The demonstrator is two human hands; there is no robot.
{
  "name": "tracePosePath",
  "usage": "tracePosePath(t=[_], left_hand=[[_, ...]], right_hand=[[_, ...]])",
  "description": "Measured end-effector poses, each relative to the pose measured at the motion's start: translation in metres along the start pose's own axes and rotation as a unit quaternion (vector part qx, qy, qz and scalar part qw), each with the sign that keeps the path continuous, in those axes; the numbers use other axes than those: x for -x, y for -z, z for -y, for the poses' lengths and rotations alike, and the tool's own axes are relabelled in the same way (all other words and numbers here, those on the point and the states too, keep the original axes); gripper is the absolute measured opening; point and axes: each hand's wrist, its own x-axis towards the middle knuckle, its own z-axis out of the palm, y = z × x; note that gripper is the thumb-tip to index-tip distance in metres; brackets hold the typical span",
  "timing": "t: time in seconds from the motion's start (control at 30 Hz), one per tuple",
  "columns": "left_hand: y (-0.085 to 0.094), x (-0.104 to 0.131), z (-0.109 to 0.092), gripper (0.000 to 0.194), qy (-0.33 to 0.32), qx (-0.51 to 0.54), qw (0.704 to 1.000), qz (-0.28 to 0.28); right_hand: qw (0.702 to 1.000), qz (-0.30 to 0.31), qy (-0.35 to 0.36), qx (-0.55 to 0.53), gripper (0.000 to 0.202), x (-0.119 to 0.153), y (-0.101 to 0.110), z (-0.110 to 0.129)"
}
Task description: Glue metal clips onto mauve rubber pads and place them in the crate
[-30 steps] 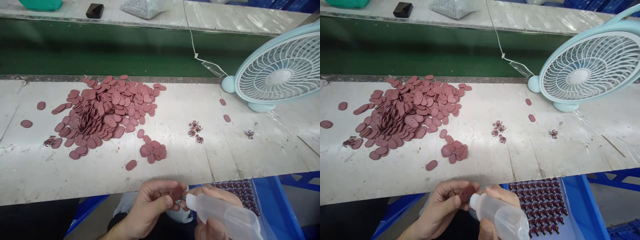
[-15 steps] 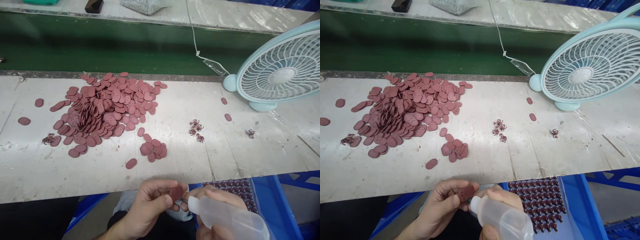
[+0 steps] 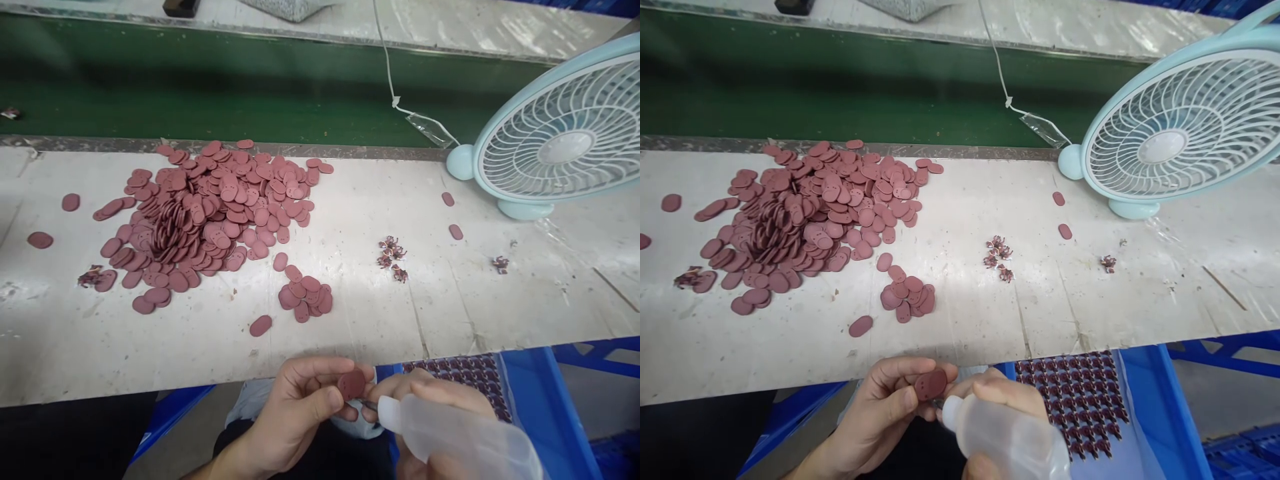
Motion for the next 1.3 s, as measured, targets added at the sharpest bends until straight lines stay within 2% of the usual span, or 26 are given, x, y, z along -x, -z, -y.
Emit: tracePosePath(t=[0.07, 0.13, 0.17, 0.2, 0.23, 0.27, 0.3, 0.37, 0.43, 0.5, 0.53, 0.6, 0.63, 0.67, 0.73, 0.83, 0.93, 1.0, 1.1, 1.13, 1.2, 1.3], left_hand=[[0.000, 0.001, -0.001, 0.021, -0.005, 0.000, 1.000, 0.002], [0.000, 0.002, -0.002, 0.020, -0.010, -0.001, 1.000, 0.006], [0.000, 0.002, -0.003, 0.020, -0.012, -0.003, 1.000, 0.008], [0.000, 0.002, -0.004, 0.019, -0.014, -0.004, 1.000, 0.010], [0.001, 0.003, -0.004, 0.019, -0.016, -0.005, 1.000, 0.011], [0.001, 0.003, -0.005, 0.019, -0.017, -0.006, 1.000, 0.009], [0.002, 0.003, -0.005, 0.019, -0.017, -0.005, 1.000, 0.005], [0.005, 0.004, -0.006, 0.020, -0.015, -0.003, 1.000, -0.008], [0.007, 0.006, -0.007, 0.022, -0.008, -0.002, 0.999, -0.033], [0.007, 0.007, -0.011, 0.024, 0.003, -0.006, 0.998, -0.070], [0.007, 0.008, -0.013, 0.026, 0.010, -0.009, 0.996, -0.089], [0.005, 0.010, -0.017, 0.030, 0.021, -0.014, 0.992, -0.121], [0.004, 0.010, -0.019, 0.032, 0.024, -0.016, 0.991, -0.129], [0.002, 0.011, -0.021, 0.033, 0.025, -0.017, 0.990, -0.135], [0.000, 0.012, -0.023, 0.035, 0.024, -0.017, 0.989, -0.144], [-0.001, 0.012, -0.024, 0.036, 0.018, -0.016, 0.988, -0.150], [0.000, 0.013, -0.025, 0.037, 0.011, -0.015, 0.988, -0.151], [0.002, 0.014, -0.026, 0.037, 0.007, -0.011, 0.988, -0.154], [0.005, 0.015, -0.027, 0.037, 0.001, -0.003, 0.987, -0.161], [0.006, 0.015, -0.027, 0.037, 0.000, -0.001, 0.987, -0.163], [0.009, 0.016, -0.028, 0.036, 0.002, 0.001, 0.987, -0.163], [0.014, 0.016, -0.027, 0.035, 0.006, -0.001, 0.988, -0.155]], right_hand=[[0.993, 0.004, -0.024, -0.119, 0.029, -0.012, 0.008, 0.007], [0.955, 0.021, -0.071, -0.286, 0.028, -0.035, 0.027, 0.008], [0.922, 0.031, -0.093, -0.374, 0.026, -0.051, 0.041, 0.005], [0.876, 0.041, -0.100, -0.471, 0.028, -0.070, 0.057, 0.001], [0.806, 0.082, -0.149, -0.567, 0.031, -0.089, 0.074, -0.004], [0.721, 0.143, -0.221, -0.641, 0.029, -0.108, 0.091, -0.009], [0.697, 0.177, -0.256, -0.646, 0.022, -0.125, 0.106, -0.014], [0.681, 0.211, -0.272, -0.646, 0.013, -0.150, 0.129, -0.020], [0.706, 0.230, -0.253, -0.621, 0.011, -0.157, 0.139, -0.018], [0.727, 0.246, -0.221, -0.602, 0.016, -0.146, 0.134, -0.014], [0.769, 0.238, -0.182, -0.564, 0.020, -0.137, 0.127, -0.012], [0.900, 0.182, -0.058, -0.391, 0.028, -0.120, 0.105, -0.011], [0.972, 0.120, 0.041, -0.198, 0.028, -0.115, 0.093, -0.012], [0.989, 0.080, 0.098, -0.073, 0.025, -0.114, 0.081, -0.013], [0.975, 0.029, 0.174, 0.138, 0.023, -0.122, 0.061, -0.016], [0.932, 0.053, 0.209, 0.292, 0.049, -0.146, 0.042, -0.020], [0.882, 0.099, 0.223, 0.403, 0.064, -0.156, 0.035, -0.024], [0.834, 0.122, 0.224, 0.490, 0.068, -0.148, 0.034, -0.026], [0.737, 0.158, 0.219, 0.619, 0.070, -0.122, 0.036, -0.026], [0.719, 0.170, 0.216, 0.638, 0.070, -0.113, 0.037, -0.024], [0.726, 0.162, 0.218, 0.631, 0.067, -0.099, 0.041, -0.019], [0.760, 0.086, 0.218, 0.606, 0.048, -0.092, 0.048, -0.010]])
